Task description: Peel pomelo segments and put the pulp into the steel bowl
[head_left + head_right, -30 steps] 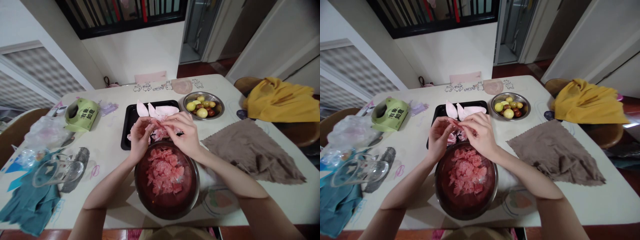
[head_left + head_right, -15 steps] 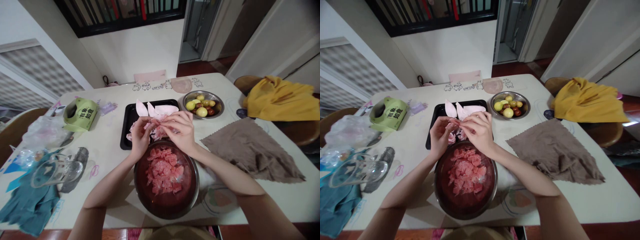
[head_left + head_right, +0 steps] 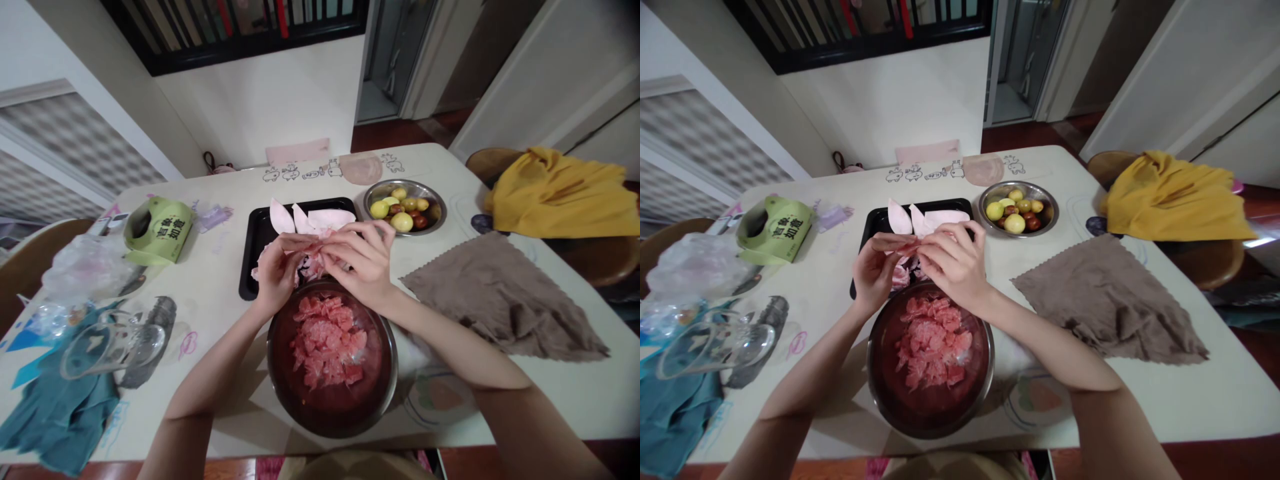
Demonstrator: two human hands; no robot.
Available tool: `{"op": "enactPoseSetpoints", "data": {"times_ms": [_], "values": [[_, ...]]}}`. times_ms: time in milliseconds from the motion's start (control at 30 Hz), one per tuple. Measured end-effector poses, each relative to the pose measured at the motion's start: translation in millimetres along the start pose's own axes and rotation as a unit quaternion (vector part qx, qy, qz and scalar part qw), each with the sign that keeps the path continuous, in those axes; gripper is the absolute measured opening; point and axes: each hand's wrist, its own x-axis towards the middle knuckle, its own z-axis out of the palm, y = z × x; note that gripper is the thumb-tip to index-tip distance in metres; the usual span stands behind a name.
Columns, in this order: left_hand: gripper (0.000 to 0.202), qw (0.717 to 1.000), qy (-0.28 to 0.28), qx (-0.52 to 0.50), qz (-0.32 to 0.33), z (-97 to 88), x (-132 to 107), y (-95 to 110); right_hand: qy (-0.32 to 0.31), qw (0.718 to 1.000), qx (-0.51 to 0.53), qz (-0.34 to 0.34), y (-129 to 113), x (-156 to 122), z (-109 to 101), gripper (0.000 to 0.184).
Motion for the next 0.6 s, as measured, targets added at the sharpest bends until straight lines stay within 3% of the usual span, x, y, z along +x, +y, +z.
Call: {"op": "enactPoseSetpoints", "data": {"times_ms": [333, 600], "values": [[0.012, 0.997, 0.037, -0.069, -0.019, 3.8, -1.1, 0.5, 0.064, 0.997, -0.035, -0.022, -4.5, 2.0, 0.7, 0.005], [0.019, 0.998, 0.025, -0.063, 0.012, 5.4, -3.0, -1.7, 0.058, 0.998, -0.024, -0.005, -7.1, 1.5, -1.1, 0.005]]}}
